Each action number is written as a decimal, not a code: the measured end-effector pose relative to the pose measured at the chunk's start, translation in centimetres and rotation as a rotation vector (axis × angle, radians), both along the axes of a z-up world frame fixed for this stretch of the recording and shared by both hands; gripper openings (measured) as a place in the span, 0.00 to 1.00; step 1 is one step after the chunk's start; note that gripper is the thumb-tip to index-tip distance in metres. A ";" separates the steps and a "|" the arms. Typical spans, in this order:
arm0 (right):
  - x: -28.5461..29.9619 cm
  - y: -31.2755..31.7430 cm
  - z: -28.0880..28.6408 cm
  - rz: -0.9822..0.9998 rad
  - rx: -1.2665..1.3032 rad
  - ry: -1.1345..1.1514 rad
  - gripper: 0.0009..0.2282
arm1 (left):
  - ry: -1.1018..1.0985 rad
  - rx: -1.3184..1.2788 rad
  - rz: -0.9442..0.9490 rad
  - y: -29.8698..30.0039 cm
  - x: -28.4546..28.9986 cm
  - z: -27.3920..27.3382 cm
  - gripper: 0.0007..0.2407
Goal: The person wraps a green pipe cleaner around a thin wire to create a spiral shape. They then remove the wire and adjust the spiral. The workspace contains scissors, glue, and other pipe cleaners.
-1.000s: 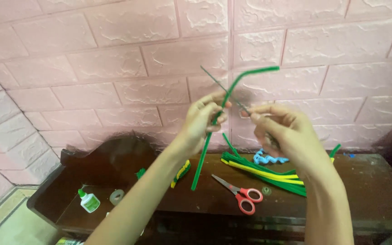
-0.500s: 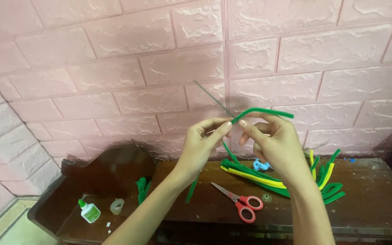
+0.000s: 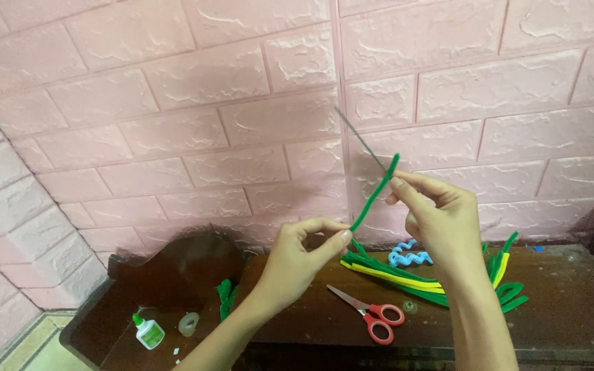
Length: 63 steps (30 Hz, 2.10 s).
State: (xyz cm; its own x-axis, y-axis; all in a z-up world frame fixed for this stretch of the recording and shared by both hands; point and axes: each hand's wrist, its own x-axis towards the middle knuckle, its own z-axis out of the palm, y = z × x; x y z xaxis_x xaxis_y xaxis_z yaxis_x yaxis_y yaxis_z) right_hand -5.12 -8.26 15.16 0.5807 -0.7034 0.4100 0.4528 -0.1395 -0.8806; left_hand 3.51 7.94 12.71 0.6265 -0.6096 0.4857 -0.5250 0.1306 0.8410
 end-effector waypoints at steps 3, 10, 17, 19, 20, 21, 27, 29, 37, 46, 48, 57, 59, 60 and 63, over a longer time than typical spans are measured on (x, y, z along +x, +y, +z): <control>-0.2 0.6 0.4 0.019 0.040 0.008 0.08 | 0.032 0.024 0.035 0.5 -0.4 0.8 0.06; 0.7 2.8 -0.2 0.160 0.041 0.099 0.10 | 0.129 -0.023 -0.093 1.1 -0.7 3.1 0.20; 0.3 4.6 0.6 0.297 -0.006 0.153 0.10 | 0.048 -0.062 -0.036 1.6 -0.7 4.2 0.16; -0.1 4.5 0.9 0.345 -0.070 0.178 0.11 | 0.029 -0.095 -0.072 2.4 -0.7 4.3 0.15; -0.2 4.5 0.8 0.355 -0.115 0.211 0.11 | 0.052 -0.063 -0.057 2.9 -1.0 4.4 0.16; -0.2 4.4 0.7 0.365 -0.160 0.244 0.11 | 0.075 -0.030 -0.043 3.4 -1.2 4.6 0.16; -2.5 7.4 3.5 0.369 -0.224 0.404 0.07 | 0.028 0.006 -0.026 6.1 -3.0 5.5 0.12; -2.4 7.8 4.0 0.315 -0.227 0.469 0.07 | 0.065 0.030 -0.036 6.4 -2.3 5.2 0.10; 0.6 7.6 4.2 0.228 -0.196 0.502 0.06 | 0.081 0.097 0.148 6.0 -0.4 5.8 0.05; 4.1 6.8 2.9 0.135 -0.257 0.610 0.05 | -0.310 0.135 0.308 5.5 1.5 3.5 0.04; 6.3 5.4 0.4 0.096 -0.388 0.565 0.05 | -0.358 0.198 0.298 5.2 1.8 3.0 0.07; 9.2 5.1 0.1 -0.054 -0.763 0.693 0.06 | -0.471 0.323 0.178 4.6 6.8 2.9 0.09; 9.7 5.2 0.3 -0.067 -0.816 0.731 0.03 | -0.587 0.324 0.151 4.7 8.3 2.7 0.09; 10.0 5.2 0.4 -0.075 -0.873 0.762 0.02 | -0.706 0.324 0.131 4.9 9.1 2.5 0.09; 10.7 5.8 0.6 -0.108 -0.955 0.793 0.02 | -1.106 0.382 0.193 5.9 11.0 3.3 0.06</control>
